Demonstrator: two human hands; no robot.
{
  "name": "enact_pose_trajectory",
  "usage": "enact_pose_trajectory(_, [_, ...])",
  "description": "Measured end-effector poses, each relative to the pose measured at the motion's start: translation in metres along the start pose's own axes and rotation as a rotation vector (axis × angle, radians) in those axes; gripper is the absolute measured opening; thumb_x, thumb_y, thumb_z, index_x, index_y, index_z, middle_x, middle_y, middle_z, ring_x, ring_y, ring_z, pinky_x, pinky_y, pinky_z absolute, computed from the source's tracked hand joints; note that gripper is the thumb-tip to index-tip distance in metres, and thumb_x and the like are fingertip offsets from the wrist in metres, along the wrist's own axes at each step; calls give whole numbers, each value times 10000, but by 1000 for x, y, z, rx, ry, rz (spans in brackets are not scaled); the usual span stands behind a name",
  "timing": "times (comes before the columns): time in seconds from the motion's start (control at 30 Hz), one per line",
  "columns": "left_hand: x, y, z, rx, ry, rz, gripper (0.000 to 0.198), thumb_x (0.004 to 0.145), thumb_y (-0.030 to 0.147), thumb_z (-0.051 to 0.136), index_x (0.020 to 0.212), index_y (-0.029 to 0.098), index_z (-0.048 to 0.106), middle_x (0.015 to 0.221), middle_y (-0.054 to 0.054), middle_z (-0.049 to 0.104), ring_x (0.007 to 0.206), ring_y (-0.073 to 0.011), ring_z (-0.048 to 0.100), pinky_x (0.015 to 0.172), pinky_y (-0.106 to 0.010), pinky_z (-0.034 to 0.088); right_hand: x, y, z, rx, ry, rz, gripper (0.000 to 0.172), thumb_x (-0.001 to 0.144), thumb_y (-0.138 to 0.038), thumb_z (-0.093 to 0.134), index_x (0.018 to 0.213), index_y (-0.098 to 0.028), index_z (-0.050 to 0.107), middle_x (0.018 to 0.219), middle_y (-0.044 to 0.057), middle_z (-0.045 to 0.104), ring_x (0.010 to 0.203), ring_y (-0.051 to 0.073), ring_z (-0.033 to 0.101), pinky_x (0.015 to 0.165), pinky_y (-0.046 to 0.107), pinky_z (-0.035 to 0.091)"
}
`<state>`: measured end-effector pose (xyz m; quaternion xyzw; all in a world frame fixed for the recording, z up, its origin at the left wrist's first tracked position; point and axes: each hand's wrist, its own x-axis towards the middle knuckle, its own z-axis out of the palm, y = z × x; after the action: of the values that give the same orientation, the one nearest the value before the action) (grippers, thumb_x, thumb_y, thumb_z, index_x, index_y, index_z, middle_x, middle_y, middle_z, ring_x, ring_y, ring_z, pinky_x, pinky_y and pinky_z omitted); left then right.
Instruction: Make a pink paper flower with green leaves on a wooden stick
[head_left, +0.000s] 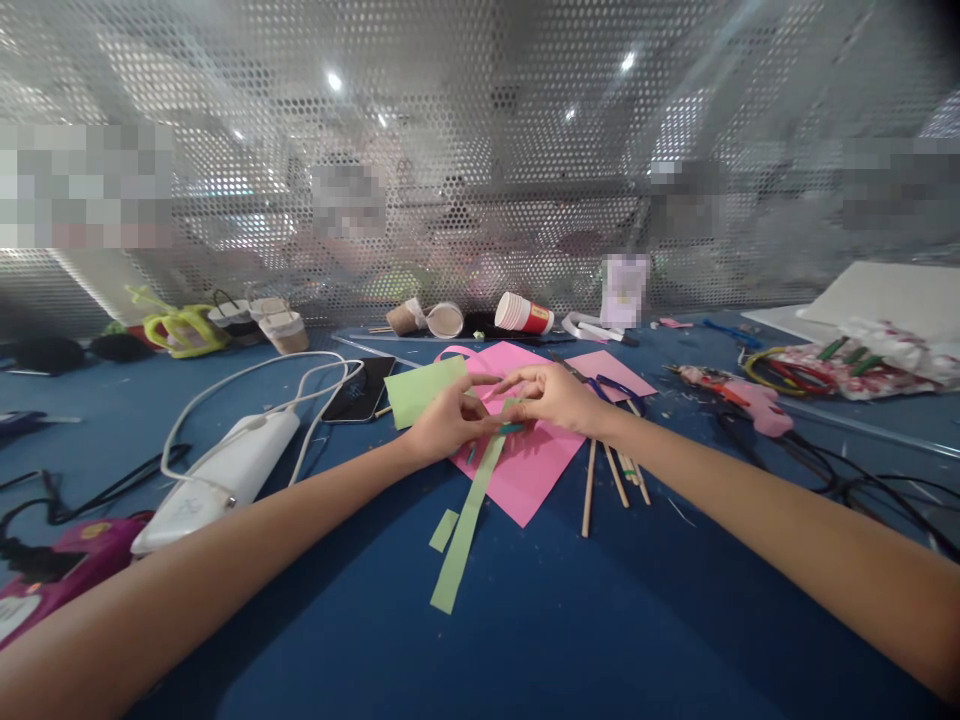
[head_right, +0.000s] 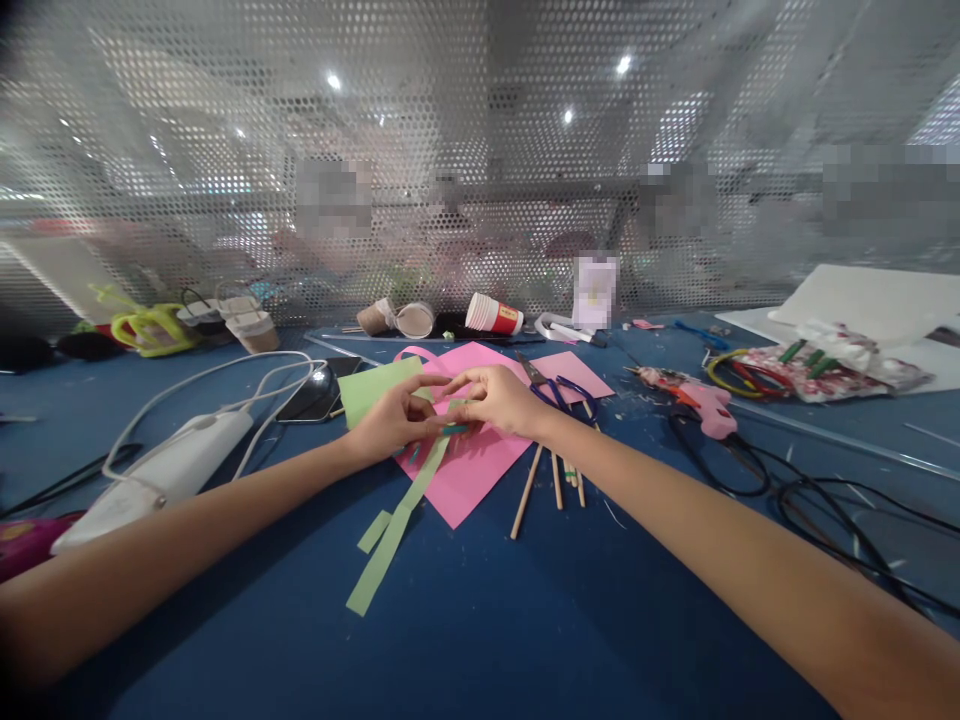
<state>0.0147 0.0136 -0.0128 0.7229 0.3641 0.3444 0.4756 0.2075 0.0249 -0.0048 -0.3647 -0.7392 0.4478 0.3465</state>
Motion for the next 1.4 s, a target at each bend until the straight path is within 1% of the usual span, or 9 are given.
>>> enact_pose_trajectory(0.17, [2, -1, 0, -31, 43, 1, 617, 658, 217, 746, 1190, 156, 441, 487, 109, 527, 378, -55, 467, 405, -166, 385, 0, 4, 2, -8, 42, -69, 311, 746, -298, 709, 975, -172, 541, 583, -39, 596, 497, 124, 596, 485, 253, 490])
enact_pose_trajectory(0.37, [0, -6, 1, -165, -91, 21, 609, 681, 453, 725, 1135, 192, 413, 607, 39, 611, 368, -127, 558, 368, -229, 439, -2, 2, 3, 35, -27, -99, 337, 759, -307, 706, 986, -194, 485, 566, -45, 598, 468, 136, 612, 451, 253, 494])
enact_pose_trajectory(0.53, [-1, -8, 1, -207, 53, 75, 445, 839, 635, 396, 870, 196, 456, 661, 16, 585, 365, -106, 546, 332, -221, 407, -3, -1, 7, 116, -39, -54, 604, 682, -295, 773, 1132, -207, 380, 556, -59, 602, 432, 162, 622, 426, 266, 521])
enact_pose_trajectory(0.67, [0, -7, 1, -31, -23, 61, 452, 829, 616, 442, 694, 185, 450, 493, 45, 472, 337, -80, 452, 330, -208, 330, -6, -6, 15, 121, -43, -19, 836, 695, -246, 756, 1331, -206, 216, 594, -57, 608, 406, 161, 610, 397, 269, 519])
enact_pose_trajectory(0.83, [-1, -1, 3, 140, -92, 126, 411, 839, 508, 505, 610, 171, 451, 481, 56, 397, 412, -56, 345, 406, -207, 270, -8, -10, 20, 81, -29, 20, 900, 671, -203, 767, 1369, -191, 200, 544, -74, 569, 384, 175, 597, 385, 287, 507])
enact_pose_trajectory(0.93, [-3, 1, 3, 191, -44, 150, 404, 855, 474, 485, 592, 173, 429, 492, 57, 363, 440, -63, 320, 429, -218, 243, -6, -6, 19, 75, 9, 38, 843, 603, -274, 822, 1280, -176, 329, 537, -85, 543, 427, 175, 605, 426, 291, 505])
enact_pose_trajectory(1.1, [-1, -1, 1, 217, 81, 207, 415, 868, 484, 452, 601, 169, 407, 533, 48, 359, 496, -72, 328, 464, -225, 256, 0, 3, 20, 63, -52, -29, 436, 608, -492, 777, 770, -145, 570, 586, -26, 573, 492, 114, 567, 453, 235, 450])
enact_pose_trajectory(1.2, [-1, -3, 0, 232, 100, 198, 415, 872, 487, 451, 613, 164, 430, 520, 43, 386, 492, -73, 349, 459, -220, 273, 0, 4, 24, 143, -115, -5, 441, 672, -564, 701, 719, -138, 596, 540, -19, 579, 405, 86, 528, 395, 218, 429])
enact_pose_trajectory(1.4, [-3, -1, 3, 76, 20, 106, 434, 829, 550, 511, 620, 177, 438, 411, 53, 434, 343, -65, 378, 355, -206, 260, -2, 5, 26, 260, -157, 36, 462, 619, -565, 740, 692, -127, 612, 490, -18, 597, 324, 76, 505, 315, 195, 408])
